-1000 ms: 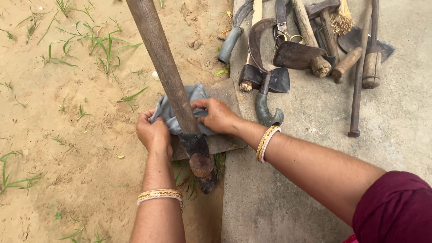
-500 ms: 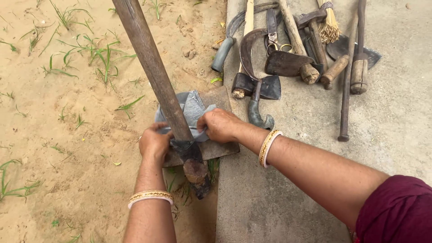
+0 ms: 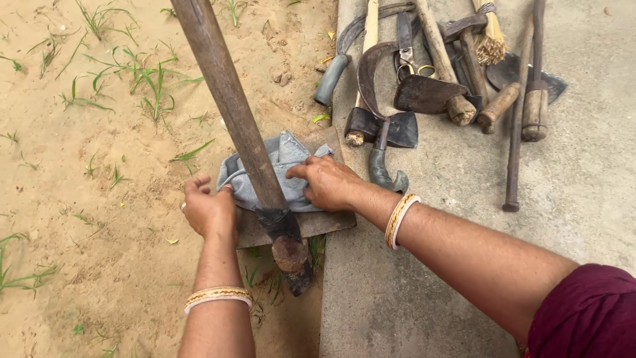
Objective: The recorder uses a cloth to wipe down and clean a variety of agricultural and hand tools including a shovel, sickle, and hoe.
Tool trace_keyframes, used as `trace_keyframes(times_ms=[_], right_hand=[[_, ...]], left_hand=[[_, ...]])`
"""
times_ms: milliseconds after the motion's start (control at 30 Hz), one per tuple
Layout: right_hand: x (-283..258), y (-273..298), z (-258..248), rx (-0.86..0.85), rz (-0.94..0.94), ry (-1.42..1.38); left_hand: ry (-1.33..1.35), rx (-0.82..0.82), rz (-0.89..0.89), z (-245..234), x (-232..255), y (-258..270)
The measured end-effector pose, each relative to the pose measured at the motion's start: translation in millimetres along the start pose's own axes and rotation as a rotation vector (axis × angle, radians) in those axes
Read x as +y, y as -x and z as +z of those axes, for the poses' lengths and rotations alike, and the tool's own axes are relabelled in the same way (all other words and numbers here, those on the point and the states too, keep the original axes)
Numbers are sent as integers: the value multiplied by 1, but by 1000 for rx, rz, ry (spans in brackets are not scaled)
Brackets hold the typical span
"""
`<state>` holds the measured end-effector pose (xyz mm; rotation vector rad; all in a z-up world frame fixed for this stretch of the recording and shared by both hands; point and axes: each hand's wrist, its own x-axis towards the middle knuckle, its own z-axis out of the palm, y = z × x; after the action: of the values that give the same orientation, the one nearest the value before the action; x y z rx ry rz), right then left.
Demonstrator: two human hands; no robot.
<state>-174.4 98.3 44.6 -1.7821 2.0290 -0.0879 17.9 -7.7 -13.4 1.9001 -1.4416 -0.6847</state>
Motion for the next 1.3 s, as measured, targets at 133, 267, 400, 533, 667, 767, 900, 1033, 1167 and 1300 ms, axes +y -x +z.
trace_keyframes(times_ms=[133,267,400,533,667,767,900,1033,1167,1300], right_hand=[[-5,0,6,116,-48,6],[-12,-3,5,-60,-28,169],[-12,-7,10,-66,-49,239],[-7,-14,16,-20,-48,185],[-2,-16,21,50,-59,107],[-3,-12,20,45,-75,88],[-6,-10,15,20,-120,133],[-8,-5,20,17,-164,37],[-14,4,22,-47,-139,153],[-15,6,21,-48,-106,-11]], left_hand=[[140,-255,-56,-22,24,17],[134,-603,-44,0,9,9],[-140,-545,199,56,-38,-13],[-225,-504,315,50,-19,-13],[-131,-491,232,37,-7,-5],[-162,-440,259,32,-3,1],[-315,-366,207,56,-35,-13],[-352,-301,-8,10,0,10],[-342,-306,-4,-1,1,7],[76,-273,-202,-9,10,2]])
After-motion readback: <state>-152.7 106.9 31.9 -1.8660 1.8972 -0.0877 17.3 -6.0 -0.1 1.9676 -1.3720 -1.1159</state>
